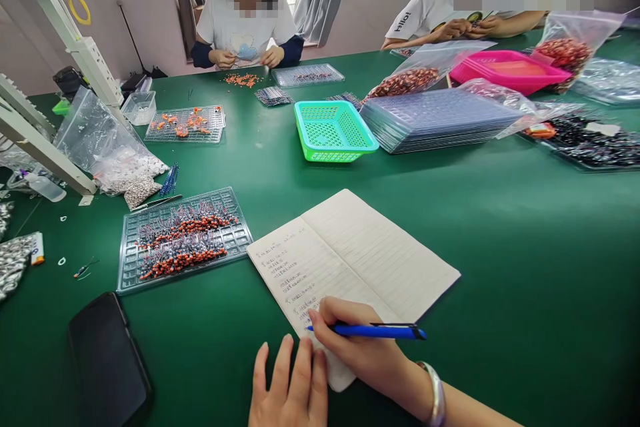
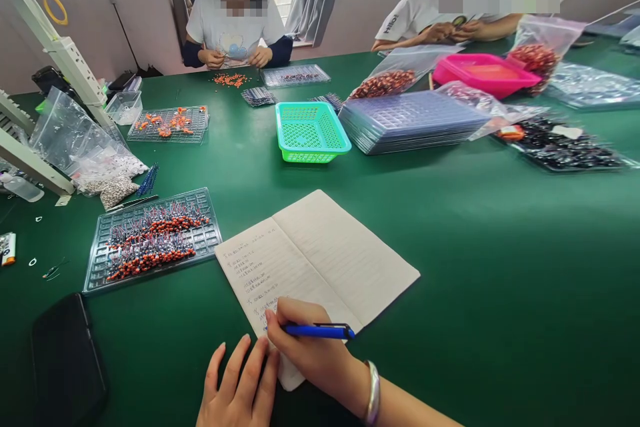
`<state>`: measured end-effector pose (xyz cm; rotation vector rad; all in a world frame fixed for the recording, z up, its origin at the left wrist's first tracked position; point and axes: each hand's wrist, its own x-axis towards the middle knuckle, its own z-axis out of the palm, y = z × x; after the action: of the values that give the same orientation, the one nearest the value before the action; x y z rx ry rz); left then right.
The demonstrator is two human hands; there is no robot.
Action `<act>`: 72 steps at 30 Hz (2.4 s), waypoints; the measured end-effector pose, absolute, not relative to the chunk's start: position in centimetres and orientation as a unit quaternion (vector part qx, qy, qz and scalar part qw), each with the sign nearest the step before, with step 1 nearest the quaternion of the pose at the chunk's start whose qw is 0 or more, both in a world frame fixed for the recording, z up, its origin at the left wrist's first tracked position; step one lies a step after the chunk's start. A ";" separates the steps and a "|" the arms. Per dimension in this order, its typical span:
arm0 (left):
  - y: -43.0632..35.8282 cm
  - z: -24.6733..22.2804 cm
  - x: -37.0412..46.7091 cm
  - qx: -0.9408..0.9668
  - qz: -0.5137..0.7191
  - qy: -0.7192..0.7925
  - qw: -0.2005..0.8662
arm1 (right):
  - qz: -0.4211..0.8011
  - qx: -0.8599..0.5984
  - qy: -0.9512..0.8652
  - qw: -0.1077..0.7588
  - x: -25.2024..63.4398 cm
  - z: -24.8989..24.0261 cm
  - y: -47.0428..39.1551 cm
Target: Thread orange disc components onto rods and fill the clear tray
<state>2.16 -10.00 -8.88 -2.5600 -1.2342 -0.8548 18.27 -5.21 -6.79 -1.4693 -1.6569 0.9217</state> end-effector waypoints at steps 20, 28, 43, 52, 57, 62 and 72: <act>-9.9 -8.4 2.2 -0.857 -0.297 -0.414 0.076 | 0.332 -0.552 -0.671 0.368 18.5 -7.0 -5.2; -9.7 -8.0 1.9 -0.862 -0.285 -0.412 0.075 | 0.367 -0.565 -0.632 0.383 18.4 -7.1 -5.2; -9.9 -8.5 3.5 -0.875 -0.245 -0.394 0.136 | 0.484 -0.560 -0.518 0.429 19.9 -5.8 -4.2; -9.8 -8.6 3.4 -0.869 -0.252 -0.396 0.155 | 0.408 -0.572 -0.562 0.436 19.1 -6.6 -4.4; -9.8 -8.8 3.6 -0.867 -0.267 -0.396 0.144 | 0.399 -0.559 -0.597 0.415 18.7 -6.0 -3.7; -9.7 -8.8 3.6 -0.863 -0.283 -0.398 0.132 | 0.390 -0.563 -0.605 0.405 18.4 -6.0 -3.2; -10.1 -8.7 3.6 -0.869 -0.266 -0.397 0.126 | 0.390 -0.574 -0.610 0.383 18.3 -6.2 -3.4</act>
<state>3.60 -10.05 -8.69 -2.5324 -1.1567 -0.7733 18.28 -3.37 -6.19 -1.4638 -1.5549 0.9933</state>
